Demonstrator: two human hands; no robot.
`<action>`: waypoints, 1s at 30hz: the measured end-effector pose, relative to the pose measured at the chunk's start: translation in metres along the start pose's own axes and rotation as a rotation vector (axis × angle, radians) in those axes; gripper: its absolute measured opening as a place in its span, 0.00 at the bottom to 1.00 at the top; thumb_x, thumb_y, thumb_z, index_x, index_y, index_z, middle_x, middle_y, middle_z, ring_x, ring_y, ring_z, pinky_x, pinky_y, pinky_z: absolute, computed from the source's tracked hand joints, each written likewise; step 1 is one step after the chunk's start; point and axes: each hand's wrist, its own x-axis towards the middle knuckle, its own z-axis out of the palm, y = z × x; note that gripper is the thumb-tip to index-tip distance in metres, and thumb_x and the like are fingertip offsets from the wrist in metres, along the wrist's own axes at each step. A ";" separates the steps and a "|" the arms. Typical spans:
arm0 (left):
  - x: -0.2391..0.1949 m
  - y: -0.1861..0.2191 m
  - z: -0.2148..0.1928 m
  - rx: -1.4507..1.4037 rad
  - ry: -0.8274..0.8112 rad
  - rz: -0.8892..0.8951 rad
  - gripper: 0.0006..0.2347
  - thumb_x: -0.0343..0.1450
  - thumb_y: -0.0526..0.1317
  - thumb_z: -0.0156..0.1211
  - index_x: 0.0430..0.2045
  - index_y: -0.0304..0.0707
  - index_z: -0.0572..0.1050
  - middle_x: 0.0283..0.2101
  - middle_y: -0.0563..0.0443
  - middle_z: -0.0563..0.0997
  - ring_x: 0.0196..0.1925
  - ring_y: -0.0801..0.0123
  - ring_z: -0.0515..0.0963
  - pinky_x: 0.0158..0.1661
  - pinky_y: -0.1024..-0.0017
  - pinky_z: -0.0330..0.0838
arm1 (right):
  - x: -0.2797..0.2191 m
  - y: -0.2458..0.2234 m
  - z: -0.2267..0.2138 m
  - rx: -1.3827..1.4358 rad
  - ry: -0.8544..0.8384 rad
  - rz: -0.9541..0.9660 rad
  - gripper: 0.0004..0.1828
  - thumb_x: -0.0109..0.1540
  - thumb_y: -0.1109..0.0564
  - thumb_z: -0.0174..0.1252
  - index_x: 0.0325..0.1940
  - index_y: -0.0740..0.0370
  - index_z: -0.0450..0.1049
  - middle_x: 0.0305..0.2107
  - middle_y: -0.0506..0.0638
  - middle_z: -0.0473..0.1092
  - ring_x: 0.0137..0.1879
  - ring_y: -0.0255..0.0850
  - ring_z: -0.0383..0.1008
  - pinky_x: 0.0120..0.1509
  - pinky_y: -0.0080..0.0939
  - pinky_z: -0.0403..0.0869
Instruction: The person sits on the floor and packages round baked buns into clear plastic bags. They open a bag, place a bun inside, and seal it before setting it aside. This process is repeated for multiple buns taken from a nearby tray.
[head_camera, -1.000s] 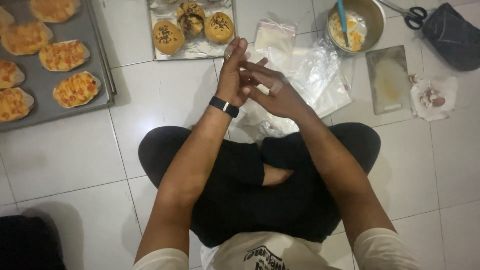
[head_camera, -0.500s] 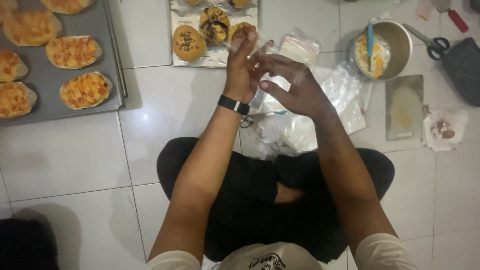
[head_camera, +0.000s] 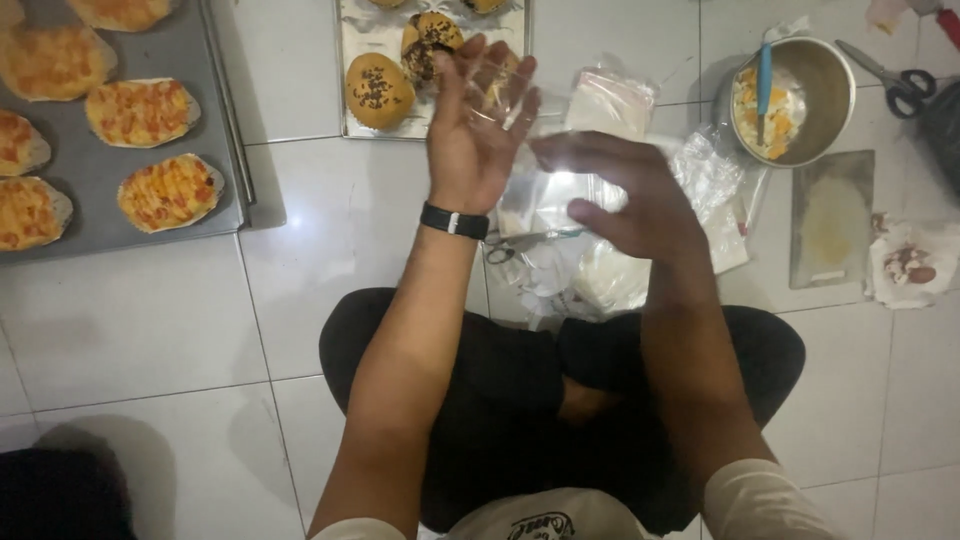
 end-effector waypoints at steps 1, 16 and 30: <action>0.001 0.006 -0.002 0.005 0.001 -0.001 0.20 0.71 0.57 0.66 0.47 0.43 0.75 0.51 0.46 0.76 0.56 0.49 0.77 0.55 0.53 0.73 | -0.010 0.016 0.002 0.004 0.003 -0.001 0.24 0.72 0.43 0.49 0.61 0.65 0.73 0.59 0.60 0.73 0.66 0.57 0.76 0.69 0.54 0.77; -0.005 0.049 -0.003 -0.115 0.089 0.088 0.19 0.71 0.58 0.61 0.47 0.47 0.78 0.55 0.44 0.79 0.59 0.53 0.77 0.59 0.51 0.76 | 0.034 0.209 0.119 -0.399 0.066 0.587 0.61 0.54 0.47 0.78 0.79 0.55 0.43 0.67 0.65 0.56 0.68 0.64 0.56 0.73 0.54 0.55; -0.002 0.045 -0.008 -0.186 0.005 0.103 0.20 0.72 0.58 0.61 0.48 0.45 0.78 0.58 0.43 0.77 0.66 0.51 0.72 0.64 0.50 0.70 | 0.017 0.163 0.093 0.387 0.439 0.692 0.46 0.59 0.62 0.68 0.74 0.50 0.50 0.66 0.62 0.62 0.67 0.54 0.72 0.60 0.49 0.84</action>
